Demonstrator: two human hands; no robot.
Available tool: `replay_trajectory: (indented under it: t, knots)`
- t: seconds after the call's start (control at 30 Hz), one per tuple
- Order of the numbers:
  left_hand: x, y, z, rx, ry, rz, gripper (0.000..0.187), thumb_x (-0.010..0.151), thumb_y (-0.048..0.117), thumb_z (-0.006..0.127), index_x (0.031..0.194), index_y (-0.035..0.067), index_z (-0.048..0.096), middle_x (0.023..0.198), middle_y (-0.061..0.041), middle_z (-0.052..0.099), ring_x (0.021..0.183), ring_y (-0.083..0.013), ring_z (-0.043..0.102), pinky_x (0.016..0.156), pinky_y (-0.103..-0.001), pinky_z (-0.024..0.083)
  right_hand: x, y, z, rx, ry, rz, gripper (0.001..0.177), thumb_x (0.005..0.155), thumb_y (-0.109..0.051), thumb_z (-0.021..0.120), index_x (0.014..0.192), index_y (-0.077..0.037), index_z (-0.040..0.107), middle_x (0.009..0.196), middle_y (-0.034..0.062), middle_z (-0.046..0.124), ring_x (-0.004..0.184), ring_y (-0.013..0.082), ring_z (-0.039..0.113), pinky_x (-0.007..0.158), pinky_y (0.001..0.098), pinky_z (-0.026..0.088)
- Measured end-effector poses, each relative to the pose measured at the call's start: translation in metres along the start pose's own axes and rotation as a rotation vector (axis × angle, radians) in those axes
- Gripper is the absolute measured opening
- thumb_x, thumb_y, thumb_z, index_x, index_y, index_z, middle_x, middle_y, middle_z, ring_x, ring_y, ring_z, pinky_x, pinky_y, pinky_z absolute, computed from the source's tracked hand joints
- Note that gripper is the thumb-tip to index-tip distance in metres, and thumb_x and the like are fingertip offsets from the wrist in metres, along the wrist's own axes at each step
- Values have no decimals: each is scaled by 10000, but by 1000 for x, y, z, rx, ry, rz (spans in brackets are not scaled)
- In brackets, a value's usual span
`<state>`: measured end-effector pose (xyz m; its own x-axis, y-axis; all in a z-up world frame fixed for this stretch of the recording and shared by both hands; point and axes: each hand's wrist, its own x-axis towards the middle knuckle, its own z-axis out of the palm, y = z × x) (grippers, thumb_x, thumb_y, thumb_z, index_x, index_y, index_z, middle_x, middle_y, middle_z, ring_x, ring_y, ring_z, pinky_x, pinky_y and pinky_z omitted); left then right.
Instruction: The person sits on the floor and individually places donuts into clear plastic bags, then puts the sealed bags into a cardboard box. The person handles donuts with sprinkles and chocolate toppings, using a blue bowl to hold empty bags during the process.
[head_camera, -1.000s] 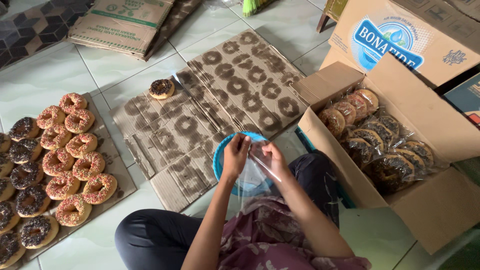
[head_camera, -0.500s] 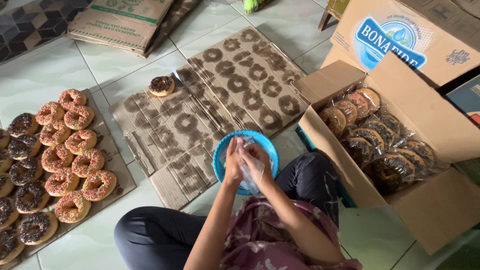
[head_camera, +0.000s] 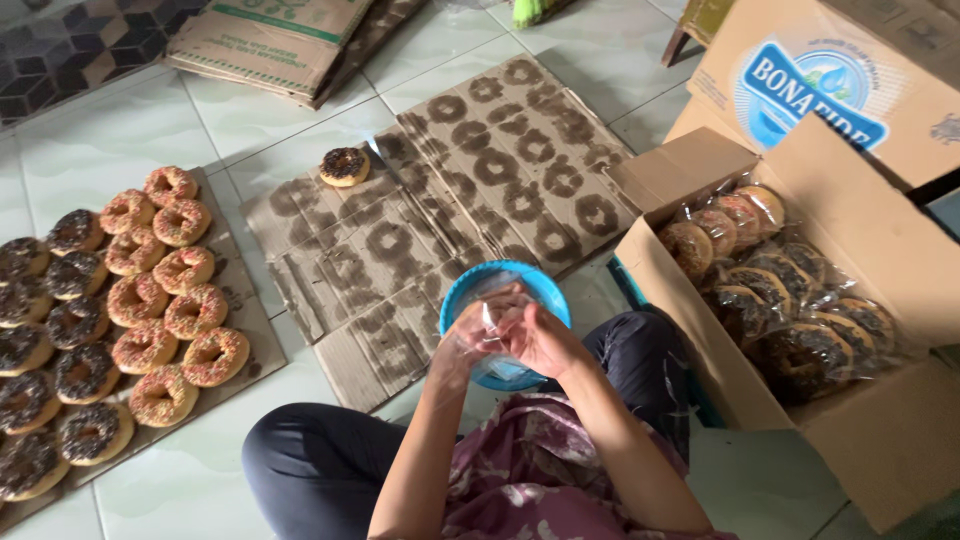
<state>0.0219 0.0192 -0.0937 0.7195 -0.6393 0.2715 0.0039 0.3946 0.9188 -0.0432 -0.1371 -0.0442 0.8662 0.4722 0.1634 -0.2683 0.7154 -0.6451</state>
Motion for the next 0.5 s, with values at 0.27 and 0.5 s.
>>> replay_trajectory:
  t: [0.27, 0.5]
  knots:
    - [-14, 5, 26, -595, -143, 254, 672, 984, 486, 670, 1428, -16, 624, 1513, -235, 536, 1425, -387, 477, 1203, -520, 389, -4, 4, 23, 20, -272, 63, 894, 953, -649, 606, 1622, -78, 447, 1439, 184, 579, 1340, 291, 583, 1185, 437, 471]
    - [17, -51, 46, -1044, -113, 651, 719, 965, 613, 493, 1443, 76, 523, 1624, -183, 442, 1521, -360, 395, 1199, -610, 283, 6, 9, 39, 19, -287, -12, 979, 943, -761, 439, 1572, -12, 391, 1651, 182, 424, 1560, 295, 346, 1246, 460, 332]
